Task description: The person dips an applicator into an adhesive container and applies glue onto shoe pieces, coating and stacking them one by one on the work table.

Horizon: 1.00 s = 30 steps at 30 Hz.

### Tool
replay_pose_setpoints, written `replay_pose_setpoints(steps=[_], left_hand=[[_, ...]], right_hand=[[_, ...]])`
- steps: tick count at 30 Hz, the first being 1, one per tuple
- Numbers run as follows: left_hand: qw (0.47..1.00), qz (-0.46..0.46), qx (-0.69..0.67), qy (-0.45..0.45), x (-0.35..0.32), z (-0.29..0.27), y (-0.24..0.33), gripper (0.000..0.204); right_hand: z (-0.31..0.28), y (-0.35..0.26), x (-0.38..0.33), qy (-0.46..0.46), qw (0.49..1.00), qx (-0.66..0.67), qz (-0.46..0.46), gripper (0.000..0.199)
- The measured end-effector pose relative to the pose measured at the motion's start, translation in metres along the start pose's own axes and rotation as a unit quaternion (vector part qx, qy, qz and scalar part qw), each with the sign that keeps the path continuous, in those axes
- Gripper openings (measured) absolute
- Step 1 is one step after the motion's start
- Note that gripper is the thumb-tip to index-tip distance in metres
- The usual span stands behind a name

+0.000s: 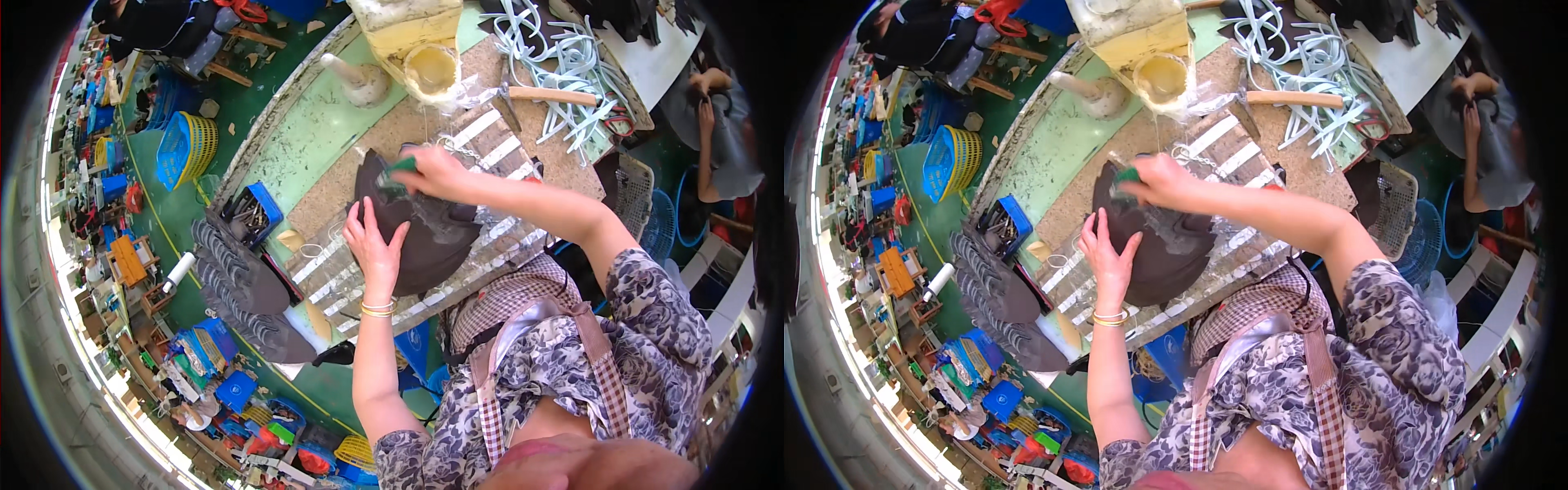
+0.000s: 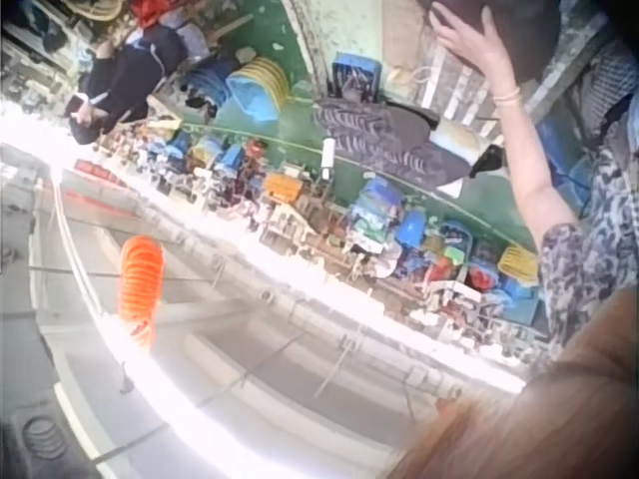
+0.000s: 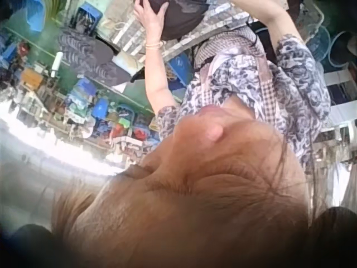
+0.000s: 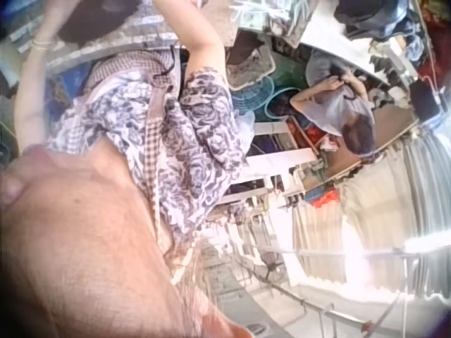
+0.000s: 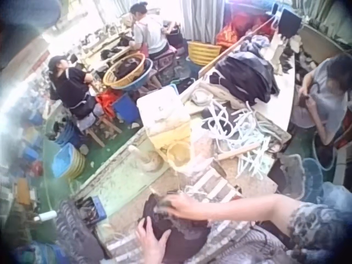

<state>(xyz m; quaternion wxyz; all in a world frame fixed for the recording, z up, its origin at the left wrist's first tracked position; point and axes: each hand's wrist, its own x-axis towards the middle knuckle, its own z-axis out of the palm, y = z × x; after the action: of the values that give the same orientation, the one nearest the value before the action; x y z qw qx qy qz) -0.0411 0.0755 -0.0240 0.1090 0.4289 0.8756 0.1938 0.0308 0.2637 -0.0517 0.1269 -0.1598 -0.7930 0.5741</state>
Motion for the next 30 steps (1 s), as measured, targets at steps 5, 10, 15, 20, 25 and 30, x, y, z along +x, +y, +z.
replay_pose_setpoints(steps=[5, 10, 15, 20, 25, 30], left_hand=[[1.000, -0.004, -0.007, 0.009, 0.000, 0.003, 0.009, 0.074], [0.999, 0.005, 0.036, 0.021, 0.004, 0.001, 0.021, 0.074], [0.998, 0.004, 0.061, 0.020, 0.006, -0.004, 0.028, 0.078], [0.997, -0.029, -0.028, 0.072, 0.014, -0.002, 0.035, 0.085], [0.976, 0.131, -0.107, 0.134, 0.003, 0.010, -0.006, 0.022], [0.958, 0.263, -0.046, 0.107, 0.008, 0.015, 0.000, 0.010]], right_hand=[[-0.019, 0.011, 0.027, 0.147, 0.989, -0.012, -0.011, 0.020], [-0.025, -0.002, -0.036, 0.110, 0.993, -0.002, 0.032, 0.016], [-0.053, 0.003, -0.042, 0.230, 0.971, 0.032, 0.060, 0.016], [-0.051, 0.030, -0.060, 0.247, 0.958, 0.040, 0.141, 0.014], [-0.050, 0.018, -0.068, 0.171, 0.960, 0.184, 0.127, 0.018], [-0.076, 0.013, -0.063, 0.231, 0.957, 0.139, 0.112, 0.016]])
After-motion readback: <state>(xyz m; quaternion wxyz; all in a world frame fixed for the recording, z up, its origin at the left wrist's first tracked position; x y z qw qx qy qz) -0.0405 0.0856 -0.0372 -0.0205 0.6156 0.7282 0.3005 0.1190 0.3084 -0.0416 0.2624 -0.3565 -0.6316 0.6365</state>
